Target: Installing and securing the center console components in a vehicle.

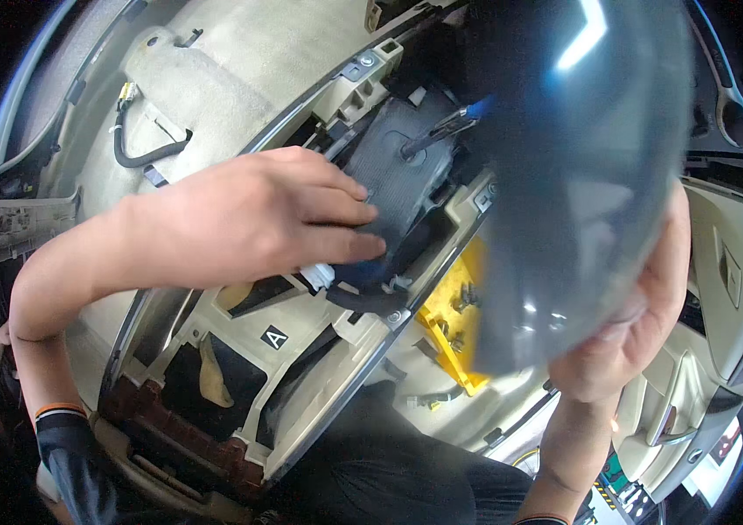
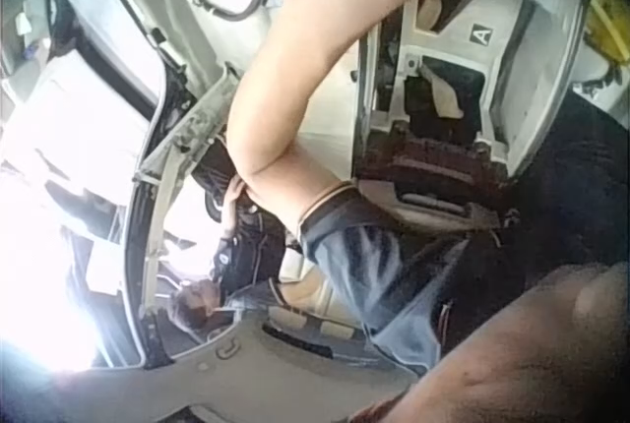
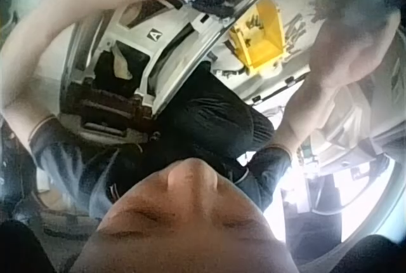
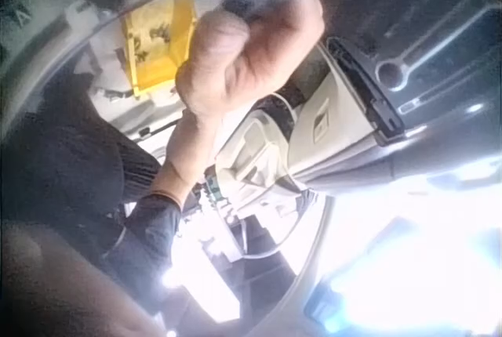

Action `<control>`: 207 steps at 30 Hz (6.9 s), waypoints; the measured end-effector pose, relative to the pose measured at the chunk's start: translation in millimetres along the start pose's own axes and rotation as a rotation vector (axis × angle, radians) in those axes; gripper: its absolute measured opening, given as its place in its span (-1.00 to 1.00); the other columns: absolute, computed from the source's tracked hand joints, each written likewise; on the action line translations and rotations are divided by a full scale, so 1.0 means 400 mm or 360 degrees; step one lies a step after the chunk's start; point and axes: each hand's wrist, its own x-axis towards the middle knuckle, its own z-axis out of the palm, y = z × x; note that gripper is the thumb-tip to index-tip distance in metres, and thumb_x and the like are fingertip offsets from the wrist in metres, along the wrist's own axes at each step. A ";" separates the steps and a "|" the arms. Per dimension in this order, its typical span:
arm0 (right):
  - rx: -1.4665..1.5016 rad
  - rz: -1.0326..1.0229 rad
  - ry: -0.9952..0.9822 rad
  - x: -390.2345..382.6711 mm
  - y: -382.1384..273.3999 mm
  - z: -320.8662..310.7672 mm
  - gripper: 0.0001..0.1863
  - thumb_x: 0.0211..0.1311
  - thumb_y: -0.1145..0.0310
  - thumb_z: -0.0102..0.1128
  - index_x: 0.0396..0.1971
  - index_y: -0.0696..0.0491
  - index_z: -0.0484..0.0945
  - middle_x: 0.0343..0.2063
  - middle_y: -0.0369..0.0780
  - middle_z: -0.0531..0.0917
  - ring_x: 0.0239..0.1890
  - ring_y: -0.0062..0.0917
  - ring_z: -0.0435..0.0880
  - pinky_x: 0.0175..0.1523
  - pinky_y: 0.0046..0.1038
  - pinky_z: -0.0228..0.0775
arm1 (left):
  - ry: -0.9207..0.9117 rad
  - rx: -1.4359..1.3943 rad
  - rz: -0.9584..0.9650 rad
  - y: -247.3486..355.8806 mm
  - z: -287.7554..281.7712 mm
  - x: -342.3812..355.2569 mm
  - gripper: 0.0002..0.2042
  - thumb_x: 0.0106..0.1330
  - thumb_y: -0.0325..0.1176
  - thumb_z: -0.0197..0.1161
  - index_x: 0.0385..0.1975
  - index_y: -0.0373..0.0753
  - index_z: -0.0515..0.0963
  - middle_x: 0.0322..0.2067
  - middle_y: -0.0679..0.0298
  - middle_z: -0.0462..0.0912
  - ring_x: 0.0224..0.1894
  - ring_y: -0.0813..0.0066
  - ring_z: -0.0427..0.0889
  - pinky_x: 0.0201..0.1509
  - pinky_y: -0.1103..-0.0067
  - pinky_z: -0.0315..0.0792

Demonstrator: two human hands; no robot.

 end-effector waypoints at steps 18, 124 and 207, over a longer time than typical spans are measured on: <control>0.0394 0.0227 0.0307 -0.165 -0.069 -0.151 -0.33 0.31 -0.34 0.15 -0.19 0.06 0.29 -0.15 -0.16 0.35 -0.16 -0.48 0.43 0.01 -0.41 0.43 | 0.0456 -0.0624 -0.0583 -0.070 0.010 0.070 -0.82 0.33 -0.54 0.26 -0.11 -0.30 0.66 -0.28 0.00 0.74 -0.19 0.02 0.73 -0.07 0.35 0.59; -0.0304 0.1022 -0.0509 -0.013 -0.043 0.205 -0.75 0.52 0.39 0.13 -0.03 0.26 0.63 -0.44 -0.27 0.68 -0.52 -0.76 0.56 -0.35 -0.71 0.44 | -0.0078 -0.0245 0.0299 -0.090 -0.040 -0.049 -0.79 0.13 -0.46 0.31 -0.28 -0.42 0.54 -0.34 -0.06 0.60 -0.21 0.00 0.67 -0.18 0.30 0.54; -0.0117 0.0916 -0.0635 -0.009 -0.029 0.193 -0.85 0.43 0.43 0.24 -0.18 0.22 0.65 -0.45 -0.25 0.70 -0.50 -0.74 0.62 -0.35 -0.69 0.47 | 0.0002 -0.0169 -0.0107 -0.009 0.015 -0.041 -0.77 0.05 -0.47 0.40 -0.27 -0.34 0.68 -0.16 0.14 0.70 -0.02 0.21 0.65 -0.01 0.42 0.59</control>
